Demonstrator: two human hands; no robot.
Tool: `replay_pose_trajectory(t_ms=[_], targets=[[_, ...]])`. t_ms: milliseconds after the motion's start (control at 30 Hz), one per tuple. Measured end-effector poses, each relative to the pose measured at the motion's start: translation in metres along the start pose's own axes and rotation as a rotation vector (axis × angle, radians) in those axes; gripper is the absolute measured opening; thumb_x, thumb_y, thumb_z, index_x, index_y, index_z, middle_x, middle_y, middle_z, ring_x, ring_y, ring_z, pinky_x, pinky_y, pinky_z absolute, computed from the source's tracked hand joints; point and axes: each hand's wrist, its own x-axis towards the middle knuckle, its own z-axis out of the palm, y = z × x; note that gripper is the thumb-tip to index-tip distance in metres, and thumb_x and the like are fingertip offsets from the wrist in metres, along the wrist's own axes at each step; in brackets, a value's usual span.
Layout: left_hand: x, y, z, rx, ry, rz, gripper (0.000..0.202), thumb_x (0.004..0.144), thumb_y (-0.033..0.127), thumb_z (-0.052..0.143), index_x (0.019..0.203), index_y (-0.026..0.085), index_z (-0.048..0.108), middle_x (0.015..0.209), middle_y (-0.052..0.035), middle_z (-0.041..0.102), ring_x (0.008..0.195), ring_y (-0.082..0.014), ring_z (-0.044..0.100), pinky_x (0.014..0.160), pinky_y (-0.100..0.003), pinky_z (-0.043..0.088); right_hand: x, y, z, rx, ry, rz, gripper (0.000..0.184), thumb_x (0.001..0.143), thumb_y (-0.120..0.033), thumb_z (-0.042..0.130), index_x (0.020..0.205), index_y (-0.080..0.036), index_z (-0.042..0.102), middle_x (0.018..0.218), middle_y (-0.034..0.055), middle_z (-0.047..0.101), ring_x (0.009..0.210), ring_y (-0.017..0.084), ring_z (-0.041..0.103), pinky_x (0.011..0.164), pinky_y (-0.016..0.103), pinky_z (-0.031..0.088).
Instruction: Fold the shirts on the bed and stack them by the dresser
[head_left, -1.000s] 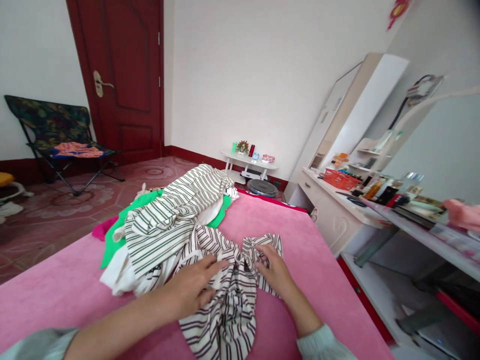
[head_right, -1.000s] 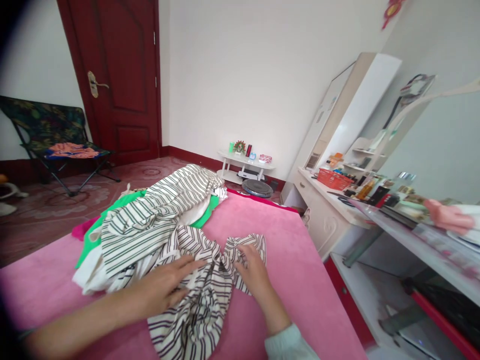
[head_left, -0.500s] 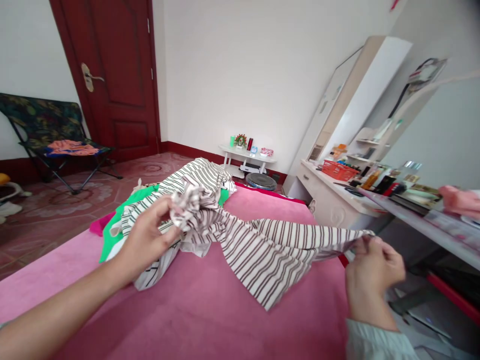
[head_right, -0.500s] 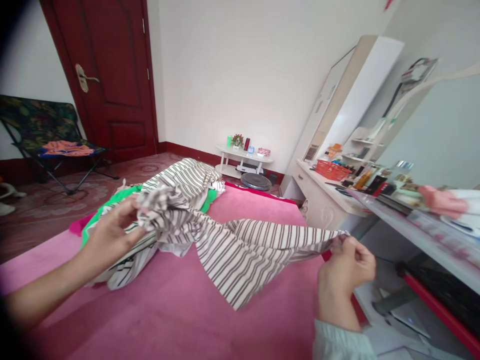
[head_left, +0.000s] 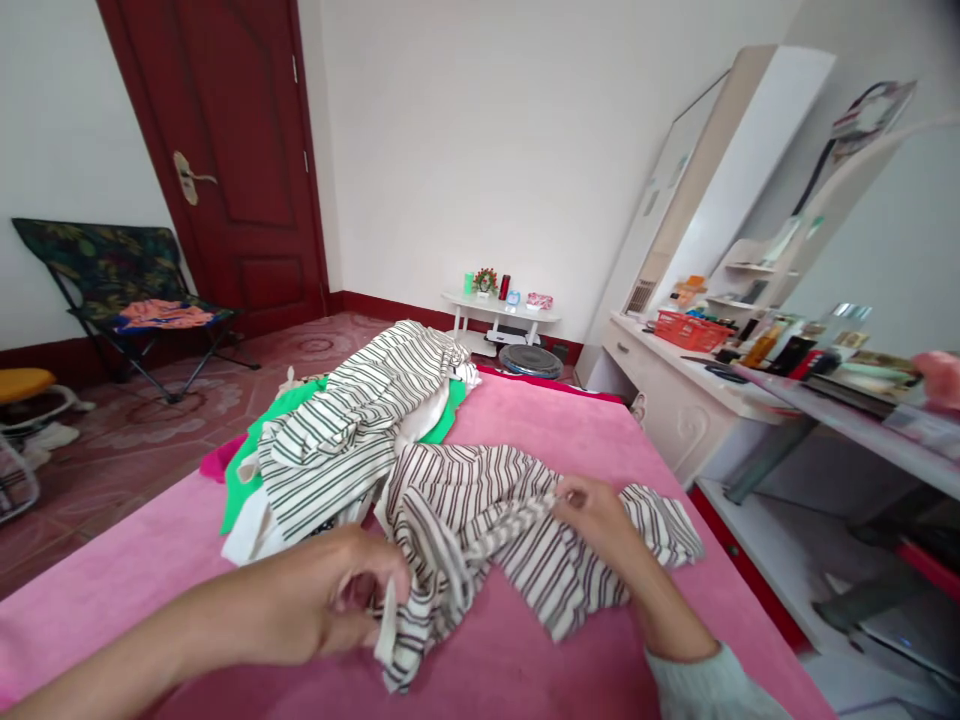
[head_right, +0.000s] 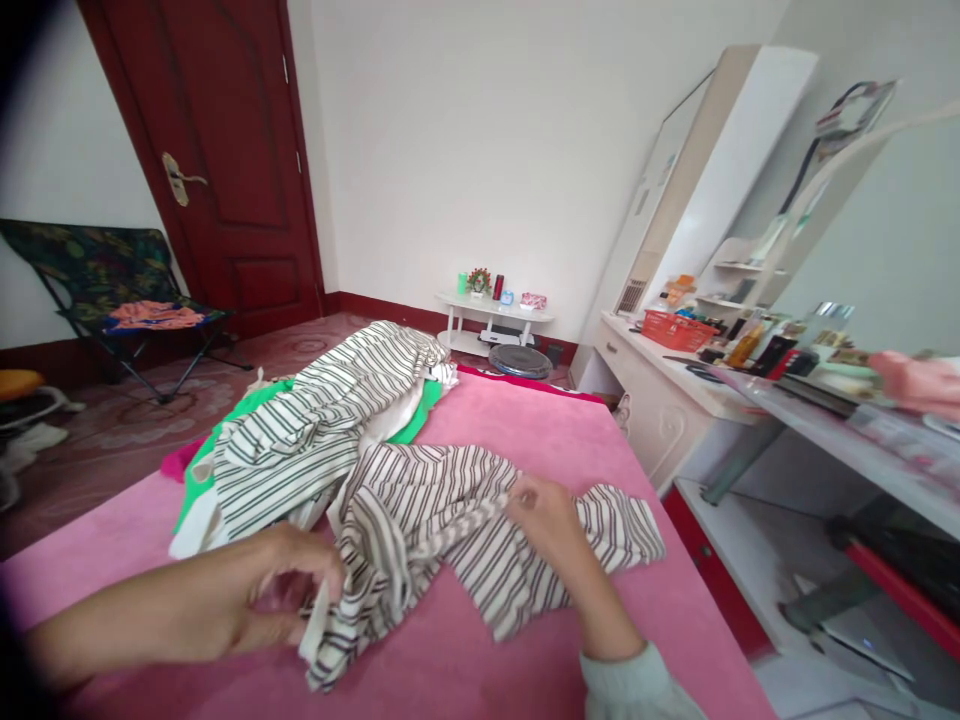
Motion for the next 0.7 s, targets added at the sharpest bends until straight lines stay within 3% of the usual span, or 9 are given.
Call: replay_pose_trajectory(t_ms=[133, 167, 200, 233, 333, 400, 467, 567, 700], targets=[[0.010, -0.016, -0.005, 0.249, 0.345, -0.017, 0.027, 0.081, 0.015, 0.052, 0.105, 0.024, 0.061, 0.107, -0.0042, 0.063, 0.098, -0.0187, 0.058, 0.087, -0.030, 0.046, 0.016, 0.013, -0.041, 0.401, 0.782, 0.092, 0.022, 0.068, -0.033, 0.063, 0.084, -0.019, 0.062, 0.073, 0.0004, 0.062, 0.062, 0.016, 0.057, 0.061, 0.029, 0.048], [0.016, -0.022, -0.003, 0.333, 0.394, -0.012, 0.027, 0.082, 0.014, 0.050, 0.104, 0.024, 0.062, 0.112, -0.0056, 0.061, 0.103, -0.0202, 0.057, 0.091, -0.032, 0.044, 0.017, 0.015, -0.044, 0.412, 0.882, 0.084, 0.026, 0.069, -0.036, 0.063, 0.088, -0.019, 0.061, 0.076, 0.0009, 0.062, 0.064, 0.016, 0.058, 0.064, 0.031, 0.049], [0.024, -0.029, -0.001, 0.411, 0.411, -0.011, 0.028, 0.082, 0.013, 0.048, 0.103, 0.023, 0.063, 0.114, -0.0065, 0.060, 0.106, -0.0213, 0.055, 0.093, -0.034, 0.043, 0.017, 0.018, -0.043, 0.382, 0.901, 0.068, 0.028, 0.071, -0.038, 0.063, 0.091, -0.019, 0.061, 0.079, 0.0019, 0.063, 0.067, 0.017, 0.059, 0.068, 0.032, 0.049], [0.034, -0.035, 0.003, 0.483, 0.406, -0.019, 0.030, 0.082, 0.012, 0.046, 0.104, 0.023, 0.064, 0.117, -0.0072, 0.060, 0.108, -0.0219, 0.055, 0.095, -0.035, 0.042, 0.016, 0.021, -0.038, 0.318, 0.845, 0.041, 0.029, 0.072, -0.040, 0.062, 0.092, -0.019, 0.061, 0.083, 0.0033, 0.063, 0.071, 0.018, 0.059, 0.072, 0.033, 0.050], [0.071, -0.053, 0.016, 0.688, 0.337, -0.114, 0.046, 0.077, 0.007, 0.046, 0.121, 0.018, 0.058, 0.128, -0.0111, 0.055, 0.119, -0.0246, 0.049, 0.103, -0.039, 0.036, 0.010, 0.029, -0.002, 0.037, 0.427, -0.101, 0.025, 0.076, -0.041, 0.058, 0.090, -0.020, 0.061, 0.096, 0.0080, 0.064, 0.089, 0.024, 0.060, 0.084, 0.039, 0.048], [0.099, -0.065, 0.023, 0.790, 0.253, -0.181, 0.058, 0.074, 0.007, 0.049, 0.132, 0.014, 0.049, 0.136, -0.0135, 0.049, 0.127, -0.0273, 0.042, 0.109, -0.045, 0.028, 0.006, 0.034, 0.025, -0.136, 0.227, -0.220, 0.023, 0.077, -0.040, 0.057, 0.090, -0.021, 0.060, 0.109, 0.0106, 0.062, 0.104, 0.028, 0.056, 0.093, 0.045, 0.044], [0.124, -0.077, 0.024, 0.854, 0.180, -0.193, 0.056, 0.079, 0.015, 0.048, 0.135, 0.018, 0.047, 0.139, -0.0113, 0.048, 0.132, -0.0292, 0.035, 0.111, -0.052, 0.021, 0.003, 0.040, 0.043, -0.259, 0.188, -0.298, 0.024, 0.079, -0.038, 0.056, 0.095, -0.021, 0.059, 0.119, 0.0119, 0.058, 0.114, 0.030, 0.052, 0.098, 0.049, 0.040], [0.151, -0.095, 0.013, 0.952, 0.159, -0.180, 0.049, 0.086, 0.026, 0.045, 0.135, 0.026, 0.048, 0.142, -0.0064, 0.046, 0.138, -0.0309, 0.025, 0.111, -0.060, 0.009, 0.000, 0.047, 0.050, -0.340, 0.195, -0.332, 0.025, 0.083, -0.036, 0.051, 0.102, -0.021, 0.056, 0.124, 0.0117, 0.055, 0.117, 0.029, 0.050, 0.100, 0.050, 0.038], [0.169, -0.123, -0.010, 1.032, 0.208, -0.194, 0.047, 0.085, 0.023, 0.043, 0.131, 0.027, 0.054, 0.140, -0.0056, 0.047, 0.141, -0.0292, 0.018, 0.112, -0.058, 0.001, -0.001, 0.050, 0.044, -0.355, 0.184, -0.344, 0.026, 0.085, -0.037, 0.050, 0.104, -0.021, 0.055, 0.123, 0.0117, 0.054, 0.116, 0.027, 0.050, 0.100, 0.048, 0.039]])
